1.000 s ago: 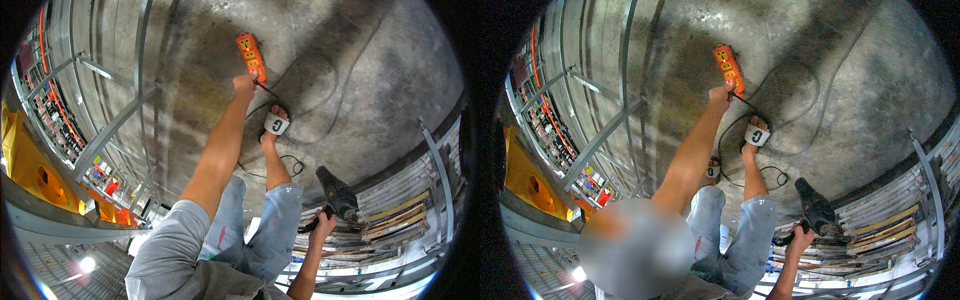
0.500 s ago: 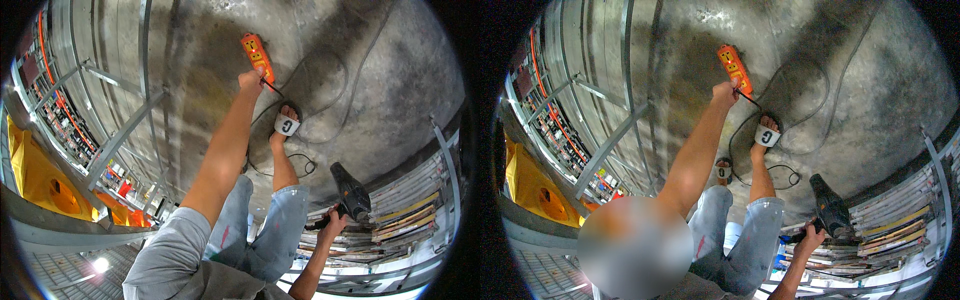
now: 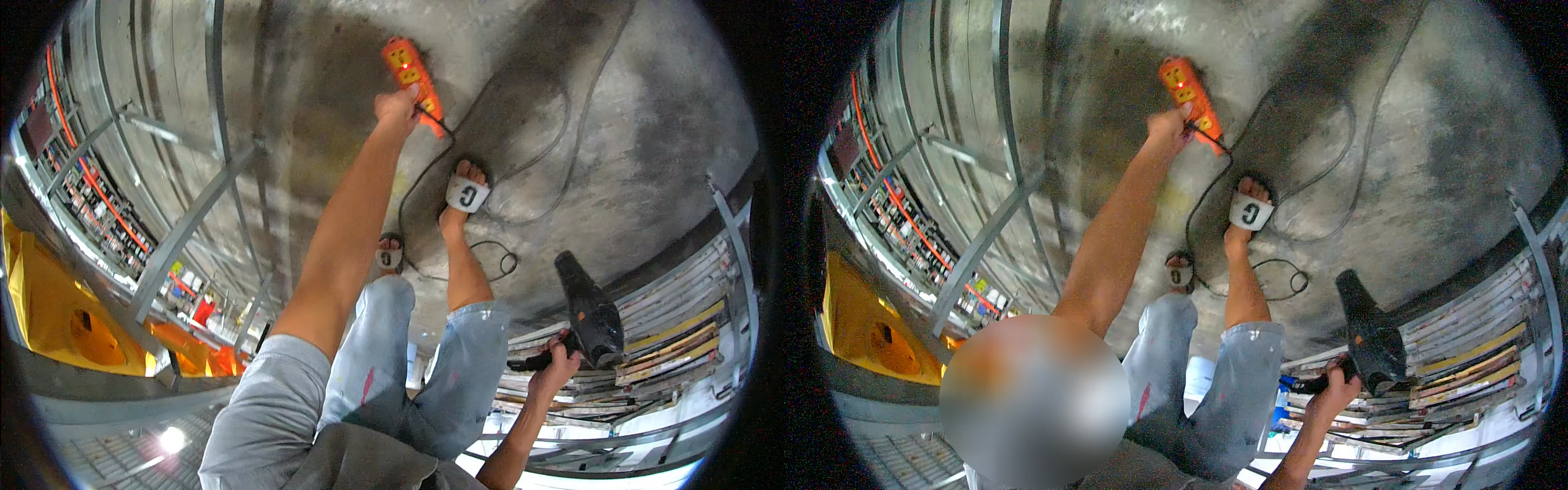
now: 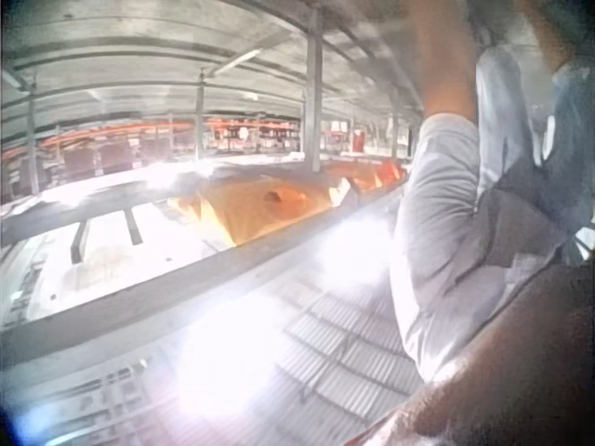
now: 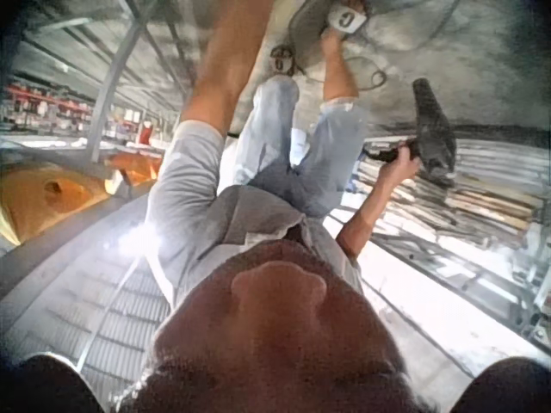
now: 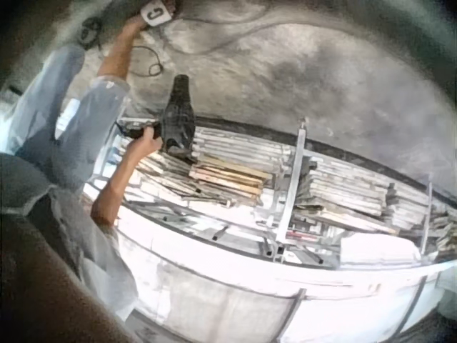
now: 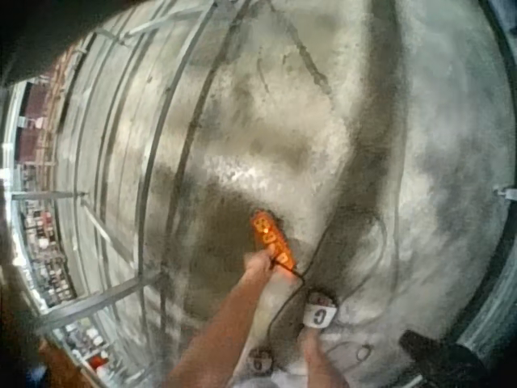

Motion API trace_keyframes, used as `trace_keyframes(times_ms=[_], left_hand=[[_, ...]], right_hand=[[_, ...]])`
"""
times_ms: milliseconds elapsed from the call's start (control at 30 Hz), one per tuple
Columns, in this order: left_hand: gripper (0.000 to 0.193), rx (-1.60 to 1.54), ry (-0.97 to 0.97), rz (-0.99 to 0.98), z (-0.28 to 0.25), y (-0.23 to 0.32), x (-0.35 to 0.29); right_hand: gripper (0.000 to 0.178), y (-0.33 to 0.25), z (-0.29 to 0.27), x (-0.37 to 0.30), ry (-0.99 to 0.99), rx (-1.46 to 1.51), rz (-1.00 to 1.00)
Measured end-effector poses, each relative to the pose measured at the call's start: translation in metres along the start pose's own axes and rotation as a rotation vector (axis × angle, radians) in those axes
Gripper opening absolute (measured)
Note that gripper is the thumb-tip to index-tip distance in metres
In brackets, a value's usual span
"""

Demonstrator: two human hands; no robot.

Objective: The person uses a squeegee to apply green ink onto a screen printing frame placed over a t-shirt. They then use a heat gun to dry the printed design on several yellow and orange t-shirts laid out on a metal rack.

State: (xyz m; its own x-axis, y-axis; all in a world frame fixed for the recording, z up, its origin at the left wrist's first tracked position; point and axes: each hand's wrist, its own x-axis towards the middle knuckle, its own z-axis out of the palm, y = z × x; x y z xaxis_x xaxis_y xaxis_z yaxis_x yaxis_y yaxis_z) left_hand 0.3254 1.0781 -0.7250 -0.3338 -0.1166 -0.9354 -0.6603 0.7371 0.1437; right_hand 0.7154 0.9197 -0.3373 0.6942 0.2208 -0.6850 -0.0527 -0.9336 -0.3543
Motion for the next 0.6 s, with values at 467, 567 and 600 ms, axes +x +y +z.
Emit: trace_keyframes(times_ms=[467,567,600], left_hand=[[0.046,1.148,-0.117,0.789,-0.120,-0.117,-0.162],[0.052,1.247,-0.579,0.715,-0.204,-0.126,-0.296],[0.047,1.230,-0.655,0.768,-0.235,-0.146,-0.317]], right_hand=[[0.019,-0.043,-0.031,-0.086,-0.144,-0.031,-0.248],[0.024,-0.047,-0.071,-0.126,-0.243,-0.412,-0.297],[0.025,-0.066,-0.072,-0.155,-0.297,-0.318,-0.229]])
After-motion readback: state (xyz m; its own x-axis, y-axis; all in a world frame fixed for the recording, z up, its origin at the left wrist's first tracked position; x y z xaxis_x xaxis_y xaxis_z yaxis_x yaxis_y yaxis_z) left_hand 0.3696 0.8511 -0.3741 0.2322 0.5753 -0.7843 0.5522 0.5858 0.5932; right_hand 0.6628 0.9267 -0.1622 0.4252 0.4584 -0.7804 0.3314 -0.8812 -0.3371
